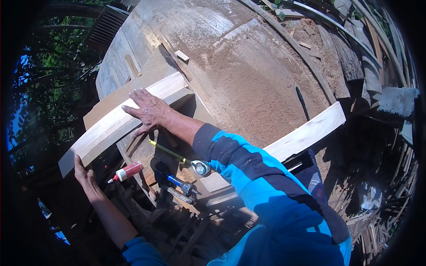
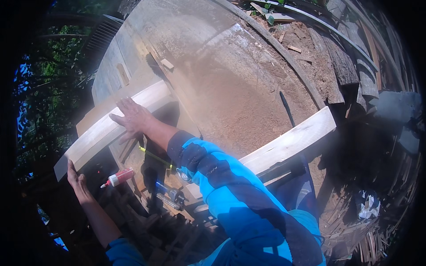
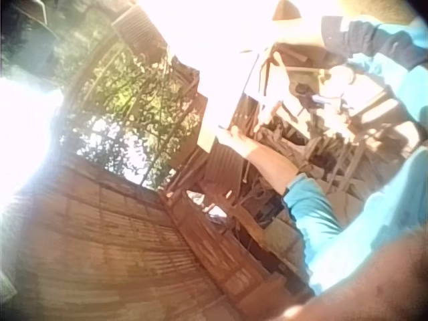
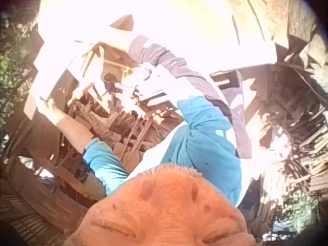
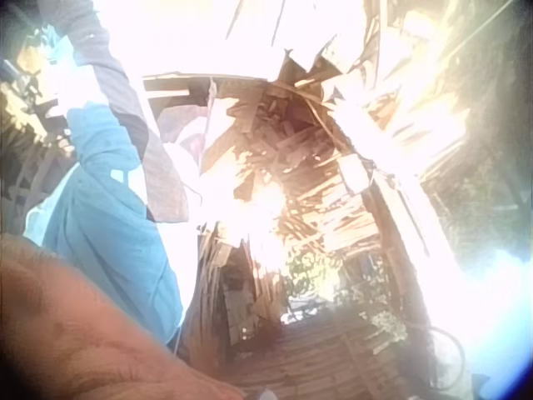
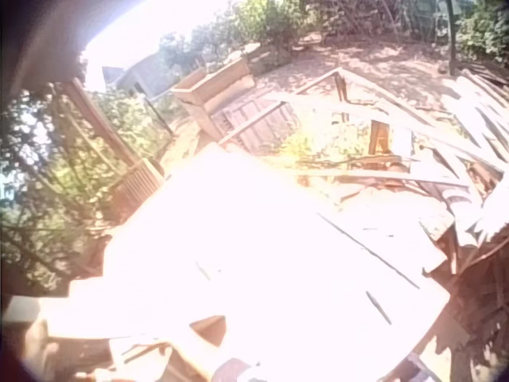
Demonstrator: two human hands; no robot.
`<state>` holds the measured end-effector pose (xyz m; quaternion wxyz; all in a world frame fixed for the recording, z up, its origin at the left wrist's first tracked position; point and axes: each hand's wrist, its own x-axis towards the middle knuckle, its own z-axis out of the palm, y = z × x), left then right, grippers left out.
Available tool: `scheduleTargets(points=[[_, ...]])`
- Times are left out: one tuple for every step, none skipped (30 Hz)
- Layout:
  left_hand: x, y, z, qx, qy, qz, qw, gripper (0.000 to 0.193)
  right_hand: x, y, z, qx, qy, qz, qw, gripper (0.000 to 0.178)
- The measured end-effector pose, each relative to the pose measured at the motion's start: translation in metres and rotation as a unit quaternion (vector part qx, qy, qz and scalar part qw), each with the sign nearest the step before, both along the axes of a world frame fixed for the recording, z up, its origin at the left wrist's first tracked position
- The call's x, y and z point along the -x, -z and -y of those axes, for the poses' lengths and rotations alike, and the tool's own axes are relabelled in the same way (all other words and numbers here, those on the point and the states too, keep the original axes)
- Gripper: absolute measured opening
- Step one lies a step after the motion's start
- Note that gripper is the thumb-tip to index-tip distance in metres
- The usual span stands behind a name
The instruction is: The person holds and aligns wooden boards together on a workshop table, checking their fit by hand and moving them around to test assembly.
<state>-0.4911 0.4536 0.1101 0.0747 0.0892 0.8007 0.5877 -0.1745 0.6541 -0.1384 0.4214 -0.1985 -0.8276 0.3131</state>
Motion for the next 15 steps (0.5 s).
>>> scheduleTargets(points=[[-0.002, 0.0, -0.001, -0.01, -0.011, 0.006, 1.0, 0.041, 0.0, 0.001, -0.001, -0.007, -0.012, 0.036, 0.999, 0.064], [-0.004, -0.001, -0.002, -0.014, 0.0, 0.006, 1.0, 0.04, 0.0, 0.002, -0.002, -0.027, -0.003, 0.022, 0.999, 0.067], [-0.007, -0.001, -0.003, -0.023, 0.007, 0.017, 1.0, 0.039, 0.001, 0.002, -0.003, -0.016, -0.015, 0.036, 0.999, 0.067], [-0.012, 0.0, -0.003, -0.032, 0.0, 0.029, 0.999, 0.039, 0.002, 0.002, -0.003, 0.001, -0.042, 0.065, 0.997, 0.067], [-0.017, 0.002, -0.004, -0.071, 0.013, 0.037, 0.997, 0.039, 0.002, 0.002, -0.004, 0.0, -0.034, 0.046, 0.998, 0.067], [-0.023, 0.006, -0.005, -0.108, 0.011, 0.048, 0.993, 0.039, 0.003, 0.001, -0.004, 0.006, -0.042, 0.043, 0.998, 0.067], [-0.03, 0.012, -0.005, -0.149, -0.003, 0.047, 0.988, 0.04, 0.003, 0.001, -0.004, 0.015, -0.056, 0.052, 0.997, 0.067], [-0.037, 0.02, -0.006, -0.161, -0.01, 0.066, 0.985, 0.041, 0.004, 0.001, -0.005, 0.011, -0.05, 0.042, 0.998, 0.066], [-0.043, 0.029, -0.007, -0.178, -0.029, 0.074, 0.981, 0.042, 0.004, 0.0, -0.005, 0.007, -0.049, 0.043, 0.998, 0.064], [-0.048, 0.039, -0.009, -0.181, -0.005, 0.043, 0.983, 0.047, 0.005, 0.0, -0.005, 0.006, -0.051, 0.056, 0.997, 0.063], [-0.05, 0.047, -0.013, -0.179, 0.002, 0.102, 0.979, 0.051, 0.005, -0.001, -0.006, 0.0, -0.05, 0.046, 0.998, 0.062], [-0.051, 0.055, -0.016, -0.164, 0.0, 0.083, 0.983, 0.054, 0.005, -0.001, -0.006, -0.002, -0.052, 0.049, 0.997, 0.061], [-0.05, 0.061, -0.02, -0.162, -0.012, 0.096, 0.982, 0.056, 0.005, -0.002, -0.007, 0.002, -0.06, 0.072, 0.996, 0.06], [-0.049, 0.064, -0.021, -0.147, -0.013, 0.088, 0.985, 0.057, 0.005, -0.002, -0.008, -0.001, -0.062, 0.075, 0.995, 0.062], [-0.047, 0.066, -0.022, -0.141, -0.02, 0.098, 0.985, 0.057, 0.005, -0.003, -0.009, -0.007, -0.056, 0.055, 0.997, 0.066]])
